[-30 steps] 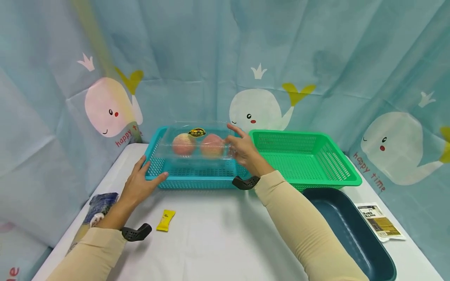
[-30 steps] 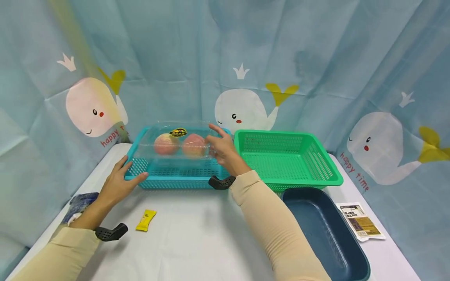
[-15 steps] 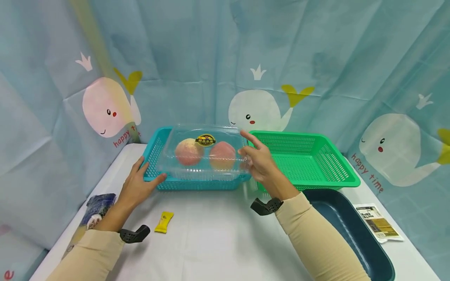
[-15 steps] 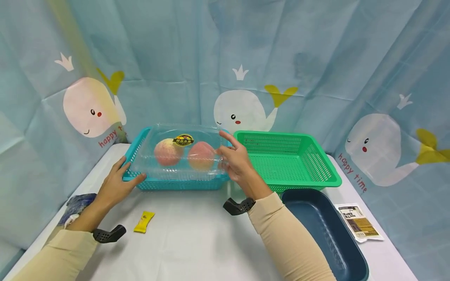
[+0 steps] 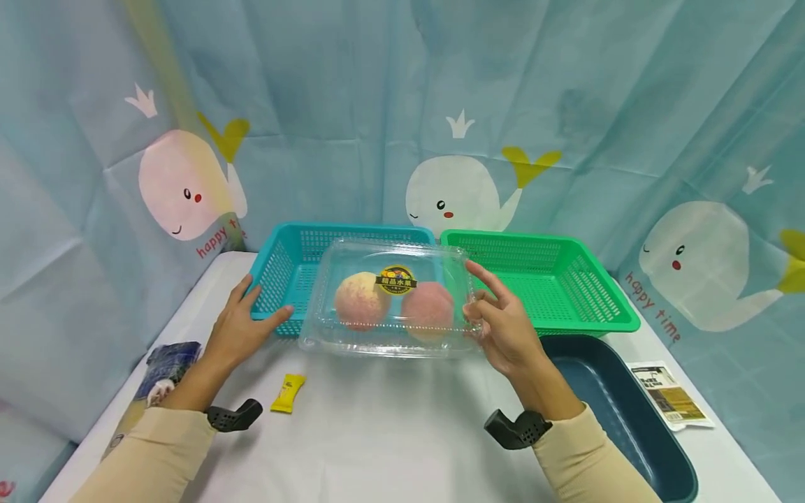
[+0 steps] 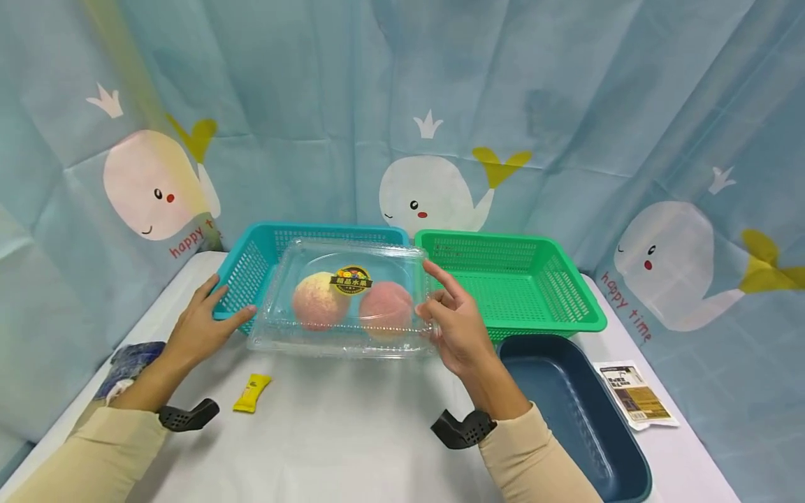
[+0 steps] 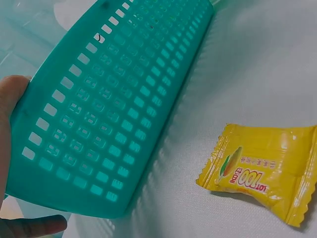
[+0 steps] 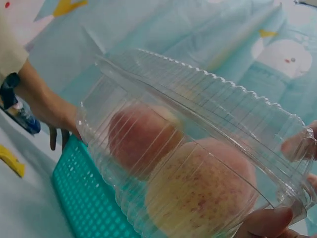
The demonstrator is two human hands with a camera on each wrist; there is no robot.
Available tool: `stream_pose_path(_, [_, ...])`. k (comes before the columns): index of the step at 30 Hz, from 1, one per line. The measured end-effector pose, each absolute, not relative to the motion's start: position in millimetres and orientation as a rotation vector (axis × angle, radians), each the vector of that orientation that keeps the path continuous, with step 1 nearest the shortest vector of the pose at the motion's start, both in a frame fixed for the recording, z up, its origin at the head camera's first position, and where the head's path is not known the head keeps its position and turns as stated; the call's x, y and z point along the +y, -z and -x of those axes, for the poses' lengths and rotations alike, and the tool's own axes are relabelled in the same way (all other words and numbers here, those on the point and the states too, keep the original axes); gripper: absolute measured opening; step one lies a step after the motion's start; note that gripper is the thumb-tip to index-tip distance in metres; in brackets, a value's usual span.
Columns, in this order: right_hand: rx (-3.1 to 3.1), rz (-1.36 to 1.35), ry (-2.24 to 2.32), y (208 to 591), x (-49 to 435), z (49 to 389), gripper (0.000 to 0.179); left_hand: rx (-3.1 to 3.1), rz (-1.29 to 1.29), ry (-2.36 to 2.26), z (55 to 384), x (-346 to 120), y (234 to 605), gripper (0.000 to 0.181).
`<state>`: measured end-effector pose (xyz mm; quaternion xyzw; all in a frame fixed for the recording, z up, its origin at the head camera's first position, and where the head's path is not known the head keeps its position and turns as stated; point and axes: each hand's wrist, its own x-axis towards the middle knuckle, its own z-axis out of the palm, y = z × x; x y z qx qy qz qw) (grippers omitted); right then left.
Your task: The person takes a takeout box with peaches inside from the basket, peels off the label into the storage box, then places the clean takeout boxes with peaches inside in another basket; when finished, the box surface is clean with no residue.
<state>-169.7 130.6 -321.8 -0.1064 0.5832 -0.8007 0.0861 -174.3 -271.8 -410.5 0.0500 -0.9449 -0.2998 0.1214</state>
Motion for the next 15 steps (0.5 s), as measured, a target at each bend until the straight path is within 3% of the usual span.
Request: stream_pose_path(15, [1.698,0.349,2.415,353,165,116,0.072,-2.764,-0.142,0.906,174,-272,410,0.097])
